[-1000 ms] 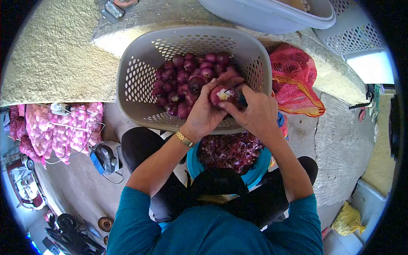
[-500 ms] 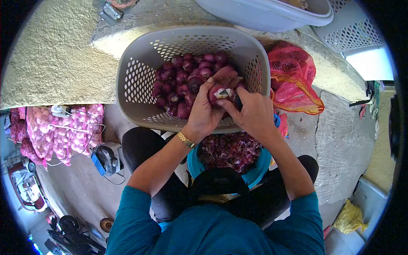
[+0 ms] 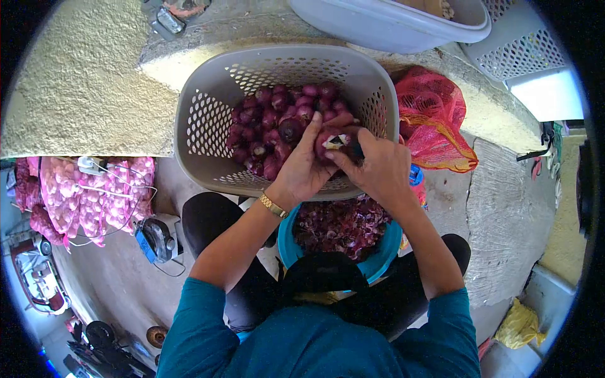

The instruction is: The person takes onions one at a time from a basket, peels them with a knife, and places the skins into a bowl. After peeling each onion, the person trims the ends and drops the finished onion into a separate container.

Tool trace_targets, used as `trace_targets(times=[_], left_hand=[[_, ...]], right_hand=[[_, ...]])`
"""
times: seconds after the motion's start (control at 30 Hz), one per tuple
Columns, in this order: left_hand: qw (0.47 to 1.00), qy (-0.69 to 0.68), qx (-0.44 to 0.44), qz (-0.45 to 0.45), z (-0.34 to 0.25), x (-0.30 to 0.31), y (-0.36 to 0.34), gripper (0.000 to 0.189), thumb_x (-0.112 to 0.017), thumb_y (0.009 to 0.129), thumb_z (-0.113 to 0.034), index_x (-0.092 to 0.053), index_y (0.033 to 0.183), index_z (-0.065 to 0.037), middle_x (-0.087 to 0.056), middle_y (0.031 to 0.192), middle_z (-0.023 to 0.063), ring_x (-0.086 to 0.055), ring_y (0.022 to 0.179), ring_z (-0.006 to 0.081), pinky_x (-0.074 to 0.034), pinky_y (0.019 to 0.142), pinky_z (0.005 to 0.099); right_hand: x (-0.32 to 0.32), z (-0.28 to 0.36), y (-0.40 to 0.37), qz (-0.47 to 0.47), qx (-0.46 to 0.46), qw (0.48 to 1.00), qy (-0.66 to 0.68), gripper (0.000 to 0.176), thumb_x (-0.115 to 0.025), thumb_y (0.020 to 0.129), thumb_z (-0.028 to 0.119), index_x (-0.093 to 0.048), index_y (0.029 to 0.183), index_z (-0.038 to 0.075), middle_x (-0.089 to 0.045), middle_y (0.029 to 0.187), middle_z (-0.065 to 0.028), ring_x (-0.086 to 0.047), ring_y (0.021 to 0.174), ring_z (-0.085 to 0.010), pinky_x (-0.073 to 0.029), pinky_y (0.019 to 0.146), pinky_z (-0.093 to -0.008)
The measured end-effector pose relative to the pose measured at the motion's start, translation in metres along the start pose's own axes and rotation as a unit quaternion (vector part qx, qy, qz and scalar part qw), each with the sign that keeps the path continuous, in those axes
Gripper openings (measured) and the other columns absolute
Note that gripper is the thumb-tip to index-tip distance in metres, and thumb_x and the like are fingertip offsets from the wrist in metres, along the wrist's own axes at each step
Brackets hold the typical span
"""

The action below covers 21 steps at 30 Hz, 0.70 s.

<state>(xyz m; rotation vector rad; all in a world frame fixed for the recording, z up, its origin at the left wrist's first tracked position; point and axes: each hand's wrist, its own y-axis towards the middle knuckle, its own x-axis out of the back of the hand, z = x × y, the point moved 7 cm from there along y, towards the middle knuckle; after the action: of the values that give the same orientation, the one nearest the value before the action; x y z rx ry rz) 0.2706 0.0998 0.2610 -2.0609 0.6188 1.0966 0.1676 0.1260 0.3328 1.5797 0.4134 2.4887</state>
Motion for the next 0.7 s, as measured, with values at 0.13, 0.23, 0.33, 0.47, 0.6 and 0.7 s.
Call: trace_targets(times=[0.13, 0.23, 0.33, 0.47, 0.6, 0.7], left_hand=[[0.997, -0.023, -0.072, 0.003, -0.004, -0.002, -0.003, 0.046, -0.041, 0.103, -0.038, -0.051, 0.134, -0.006, -0.058, 0.131, 0.0088, -0.055, 0.117, 0.0202, -0.044, 0.104, 0.0358], [0.994, -0.049, -0.096, 0.014, -0.007, -0.005, -0.003, 0.045, -0.04, 0.103, -0.036, -0.05, 0.134, -0.005, -0.057, 0.132, 0.0105, -0.054, 0.12, 0.0216, -0.043, 0.106, 0.0363], [0.991, -0.05, -0.124, 0.016, -0.006, 0.002, -0.001, 0.045, -0.039, 0.103, -0.035, -0.049, 0.135, -0.004, -0.057, 0.132, 0.012, -0.054, 0.121, 0.0225, -0.042, 0.107, 0.0366], [0.99, -0.042, -0.137, -0.016, -0.009, 0.009, -0.006, 0.046, -0.038, 0.104, -0.035, -0.048, 0.136, -0.004, -0.056, 0.132, 0.0124, -0.053, 0.122, 0.0225, -0.041, 0.108, 0.0363], [0.988, -0.019, -0.155, -0.012, -0.011, 0.009, -0.007, 0.046, -0.038, 0.104, -0.036, -0.048, 0.136, -0.004, -0.056, 0.132, 0.0124, -0.053, 0.121, 0.0217, -0.041, 0.108, 0.0363], [0.989, -0.001, -0.146, -0.013, -0.01, 0.008, -0.012, 0.047, -0.038, 0.104, -0.037, -0.048, 0.136, -0.005, -0.056, 0.132, 0.0115, -0.053, 0.121, 0.0207, -0.041, 0.107, 0.0366]], right_hand=[[0.0, -0.001, 0.004, 0.041, -0.044, 0.998, -0.009, 0.059, -0.064, 0.079, 0.066, -0.059, 0.079, 0.007, -0.062, 0.057, -0.0142, -0.065, 0.056, -0.0348, -0.05, 0.049, -0.0454], [-0.004, 0.001, 0.005, 0.054, -0.051, 0.997, -0.005, 0.06, -0.064, 0.079, 0.066, -0.059, 0.081, 0.006, -0.062, 0.058, -0.0153, -0.065, 0.056, -0.0355, -0.05, 0.05, -0.0454], [-0.008, 0.006, 0.002, 0.021, -0.032, 0.999, 0.015, 0.062, -0.063, 0.08, 0.067, -0.06, 0.081, 0.005, -0.062, 0.058, -0.0162, -0.065, 0.056, -0.0365, -0.05, 0.051, -0.0464], [-0.023, 0.007, -0.002, 0.066, -0.052, 0.996, 0.025, 0.062, -0.059, 0.082, 0.067, -0.059, 0.079, 0.005, -0.062, 0.058, -0.018, -0.065, 0.057, -0.0385, -0.05, 0.052, -0.0486], [-0.024, 0.008, -0.003, 0.085, -0.06, 0.994, 0.033, 0.061, -0.058, 0.085, 0.064, -0.06, 0.077, 0.004, -0.062, 0.059, -0.0196, -0.065, 0.057, -0.0401, -0.05, 0.053, -0.0497], [-0.026, 0.01, -0.006, 0.07, -0.043, 0.996, 0.044, 0.058, -0.058, 0.087, 0.061, -0.061, 0.076, 0.004, -0.061, 0.058, -0.0198, -0.064, 0.056, -0.0403, -0.051, 0.053, -0.05]])
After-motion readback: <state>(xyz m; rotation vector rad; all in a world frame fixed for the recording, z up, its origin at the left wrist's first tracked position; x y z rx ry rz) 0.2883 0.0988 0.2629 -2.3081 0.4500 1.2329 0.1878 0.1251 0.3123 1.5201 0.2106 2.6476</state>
